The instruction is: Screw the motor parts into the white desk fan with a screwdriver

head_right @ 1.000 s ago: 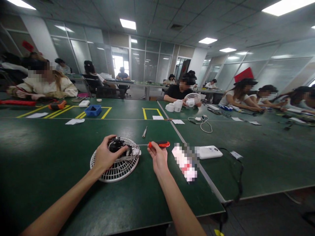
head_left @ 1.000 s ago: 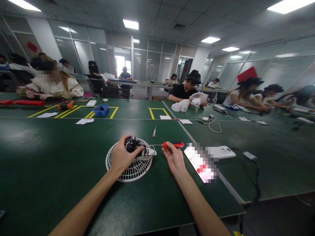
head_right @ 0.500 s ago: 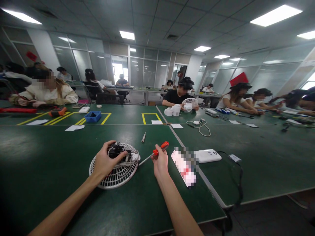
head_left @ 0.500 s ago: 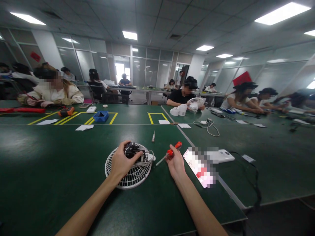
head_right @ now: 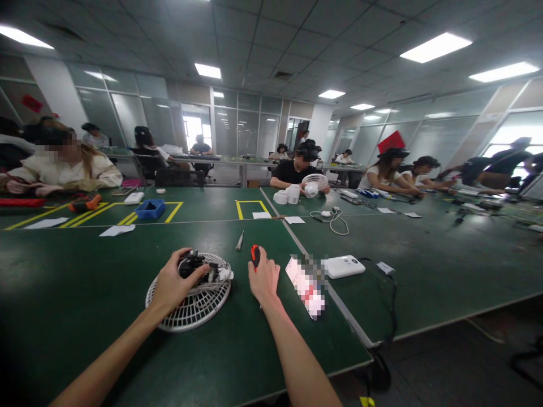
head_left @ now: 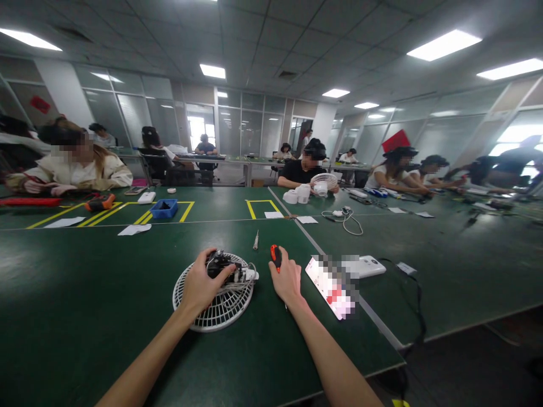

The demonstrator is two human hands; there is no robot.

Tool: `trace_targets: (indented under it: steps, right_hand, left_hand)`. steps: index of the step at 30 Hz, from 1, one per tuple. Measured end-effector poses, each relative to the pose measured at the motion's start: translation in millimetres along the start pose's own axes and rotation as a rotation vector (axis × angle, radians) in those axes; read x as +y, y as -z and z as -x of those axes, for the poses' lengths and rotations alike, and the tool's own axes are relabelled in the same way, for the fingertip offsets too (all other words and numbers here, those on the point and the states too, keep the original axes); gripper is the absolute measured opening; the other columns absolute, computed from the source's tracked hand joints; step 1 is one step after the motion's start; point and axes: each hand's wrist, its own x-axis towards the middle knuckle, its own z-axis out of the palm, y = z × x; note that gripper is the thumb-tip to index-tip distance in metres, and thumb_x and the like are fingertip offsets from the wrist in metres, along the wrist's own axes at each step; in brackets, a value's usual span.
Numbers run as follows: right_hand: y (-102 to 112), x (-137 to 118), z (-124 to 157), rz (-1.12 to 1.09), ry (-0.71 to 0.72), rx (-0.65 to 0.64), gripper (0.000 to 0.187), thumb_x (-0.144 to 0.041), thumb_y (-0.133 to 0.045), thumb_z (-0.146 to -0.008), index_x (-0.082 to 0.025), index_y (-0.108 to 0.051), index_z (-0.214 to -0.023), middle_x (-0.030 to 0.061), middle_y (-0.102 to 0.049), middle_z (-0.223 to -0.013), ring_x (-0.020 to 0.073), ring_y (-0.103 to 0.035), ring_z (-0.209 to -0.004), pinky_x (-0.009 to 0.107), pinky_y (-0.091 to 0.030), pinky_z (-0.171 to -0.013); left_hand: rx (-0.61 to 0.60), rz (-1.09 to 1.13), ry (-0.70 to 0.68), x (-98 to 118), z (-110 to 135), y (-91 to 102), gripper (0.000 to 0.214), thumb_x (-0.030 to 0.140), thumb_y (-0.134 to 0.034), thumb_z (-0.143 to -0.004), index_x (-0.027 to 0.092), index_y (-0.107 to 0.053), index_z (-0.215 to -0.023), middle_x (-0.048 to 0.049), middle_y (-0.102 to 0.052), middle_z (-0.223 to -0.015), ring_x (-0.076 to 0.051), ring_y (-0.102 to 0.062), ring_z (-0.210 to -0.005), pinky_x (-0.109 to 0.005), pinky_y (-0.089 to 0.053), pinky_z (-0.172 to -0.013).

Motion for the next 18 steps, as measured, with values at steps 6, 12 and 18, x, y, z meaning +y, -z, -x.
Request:
trace_targets:
  steps: [6,12,18]
  right_hand:
    - [-8.4,1.1,0.8,0.219,0.076,-0.045,0.046,-0.027,-0.054,-0.097,-0.021,-0.052,-0.143,0.0143,-0.066,-0.122,0.03,-0.055,-0.116,0.041,-0.036,-0.099]
    - [-10.7,2.3,0.5,0.197,0.072,-0.043,0.044,-0.028,-0.05,-0.098,-0.017,-0.054,-0.141,0.0164,-0.059,-0.135,0.0311,-0.049,-0.127,0.041,-0.036,-0.103]
    - [-8.7,1.6,0.4,0.196,0.059,-0.08,0.05,-0.025,-0.05,-0.096,-0.017,-0.048,-0.145,0.0164,-0.062,-0.131,0.03,-0.056,-0.12,0.041,-0.037,-0.102]
  left_hand:
    - [-0.089,-0.041,0.079,-16.6,-14.9,25.6,0.077,0.074,-0.064,-0.074,0.022,-0.058,-0.131,-0.0125,-0.071,-0.121,-0.032,-0.07,-0.106,-0.046,-0.053,-0.097]
    - [-0.155,-0.241,0.123,-44.8,-29.8,89.5,0.086,0.077,-0.062,-0.066,0.022,-0.06,-0.132,-0.0119,-0.071,-0.123,-0.033,-0.07,-0.105,-0.042,-0.056,-0.089]
    - [-0.095,-0.493,0.326,-91.4,-50.1,177.3,0.082,0.075,-0.066,-0.063,0.021,-0.066,-0.125,-0.0052,-0.078,-0.097,-0.026,-0.072,-0.082,-0.032,-0.055,-0.07]
